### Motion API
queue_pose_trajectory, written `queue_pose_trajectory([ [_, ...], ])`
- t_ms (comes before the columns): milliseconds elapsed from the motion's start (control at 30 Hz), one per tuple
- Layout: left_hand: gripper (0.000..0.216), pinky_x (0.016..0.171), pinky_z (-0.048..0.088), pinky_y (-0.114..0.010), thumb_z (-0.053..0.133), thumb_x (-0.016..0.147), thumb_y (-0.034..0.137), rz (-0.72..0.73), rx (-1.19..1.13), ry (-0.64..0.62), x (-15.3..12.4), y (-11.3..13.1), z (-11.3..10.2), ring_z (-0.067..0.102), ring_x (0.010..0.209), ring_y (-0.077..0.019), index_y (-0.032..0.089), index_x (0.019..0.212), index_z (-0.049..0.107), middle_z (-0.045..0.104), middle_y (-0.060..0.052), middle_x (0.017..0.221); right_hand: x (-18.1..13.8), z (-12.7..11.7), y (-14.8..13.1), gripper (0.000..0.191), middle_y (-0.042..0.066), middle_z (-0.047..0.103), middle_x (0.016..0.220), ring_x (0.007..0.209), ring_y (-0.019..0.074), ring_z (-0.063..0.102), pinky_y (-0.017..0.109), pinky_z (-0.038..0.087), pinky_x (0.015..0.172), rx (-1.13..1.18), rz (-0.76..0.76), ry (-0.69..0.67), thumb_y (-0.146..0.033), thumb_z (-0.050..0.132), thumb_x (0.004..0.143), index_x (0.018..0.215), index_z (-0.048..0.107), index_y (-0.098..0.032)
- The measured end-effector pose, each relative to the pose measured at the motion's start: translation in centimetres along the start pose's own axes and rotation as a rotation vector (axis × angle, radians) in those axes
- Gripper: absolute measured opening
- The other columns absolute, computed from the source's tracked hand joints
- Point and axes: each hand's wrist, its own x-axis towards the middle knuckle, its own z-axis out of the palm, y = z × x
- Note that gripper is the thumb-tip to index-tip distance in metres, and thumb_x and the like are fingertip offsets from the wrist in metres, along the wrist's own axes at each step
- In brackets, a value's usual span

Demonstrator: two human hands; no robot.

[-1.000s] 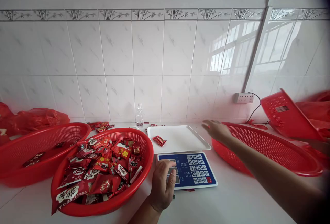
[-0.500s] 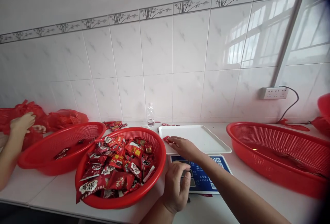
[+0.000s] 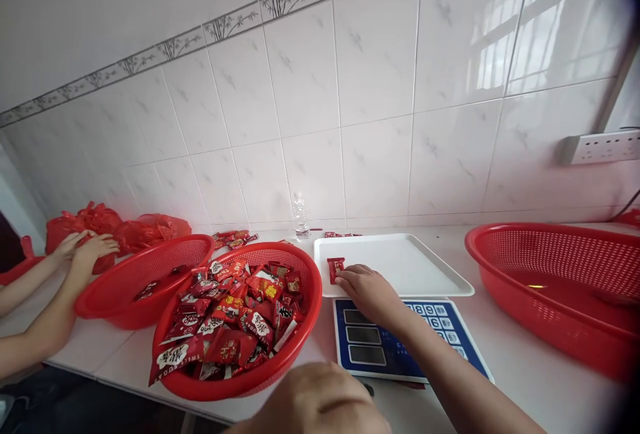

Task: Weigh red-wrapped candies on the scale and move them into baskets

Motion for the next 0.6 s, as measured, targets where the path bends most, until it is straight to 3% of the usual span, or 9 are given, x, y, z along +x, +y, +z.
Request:
queue_pose_trajectory([
  [100, 0.018, 0.069, 0.054, -0.027, 0.050, 0.088, 0.020, -0.142, 0.164, -0.092, 1.0, -0.3, -3.5, 0.065, 0.072, -0.0172, 0.024, 0.097, 0.065, 0.068, -0.004, 0.077, -0.3, -0.2, 0.2, 0.042, 0.010, 0.066, 0.101, 0.098, 0.0245, 0.056, 0.037, 0.043, 0.087, 0.029, 0.028, 0.034, -0.035, 0.029, 0.094, 0.093, 0.069, -0.021],
  [200, 0.016, 0.067, 0.053, -0.025, 0.049, 0.088, 0.018, -0.291, 0.195, -0.040, 1.0, -1.3, -5.6, 0.064, 0.073, -0.0155, 0.024, 0.091, 0.063, 0.067, -0.003, 0.080, -0.8, -0.5, -0.2, 0.043, 0.009, 0.064, 0.107, 0.102, 0.0238, 0.055, 0.037, 0.044, 0.088, 0.071, 0.029, 0.087, -0.034, 0.027, 0.095, 0.099, 0.068, -0.022],
  [333, 0.012, 0.064, 0.053, -0.024, 0.049, 0.088, 0.021, -0.430, 0.229, 0.089, 0.7, -3.8, -7.0, 0.064, 0.072, -0.0146, 0.023, 0.089, 0.061, 0.067, -0.001, 0.081, -1.5, -0.7, -1.9, 0.040, 0.010, 0.053, 0.129, 0.116, 0.0254, 0.049, 0.043, 0.044, 0.094, 0.181, -0.154, 0.166, -0.041, 0.034, 0.093, 0.125, 0.055, -0.027],
  [400, 0.013, 0.066, 0.053, -0.025, 0.049, 0.088, 0.022, -0.479, 0.240, 0.093, 1.0, -5.2, -7.3, 0.064, 0.074, -0.0153, 0.023, 0.089, 0.062, 0.067, -0.001, 0.083, -1.9, -0.5, -2.8, 0.047, 0.010, 0.043, 0.139, 0.123, 0.0267, 0.044, 0.046, 0.042, 0.097, 0.199, -0.257, 0.151, -0.046, 0.038, 0.092, 0.134, 0.045, -0.028],
  [500, 0.018, 0.075, 0.052, -0.029, 0.045, 0.087, 0.018, -0.519, 0.233, -0.028, 1.6, -7.7, -7.2, 0.063, 0.083, -0.0172, 0.022, 0.093, 0.062, 0.067, -0.002, 0.090, -2.4, 0.4, -3.4, 0.047, 0.011, 0.046, 0.138, 0.122, 0.0269, 0.045, 0.049, 0.042, 0.097, 0.174, -0.307, 0.168, -0.044, 0.040, 0.092, 0.137, 0.041, -0.029],
  [600, 0.024, 0.081, 0.049, -0.030, 0.045, 0.083, 0.011, -0.594, 0.231, -0.247, 1.9, -10.8, -6.1, 0.061, 0.090, -0.0179, 0.022, 0.094, 0.063, 0.066, -0.002, 0.097, -2.8, 1.1, -3.1, 0.039, 0.011, 0.057, 0.125, 0.111, 0.0254, 0.054, 0.050, 0.045, 0.092, 0.128, -0.341, 0.296, -0.032, 0.041, 0.093, 0.130, 0.048, -0.025],
])
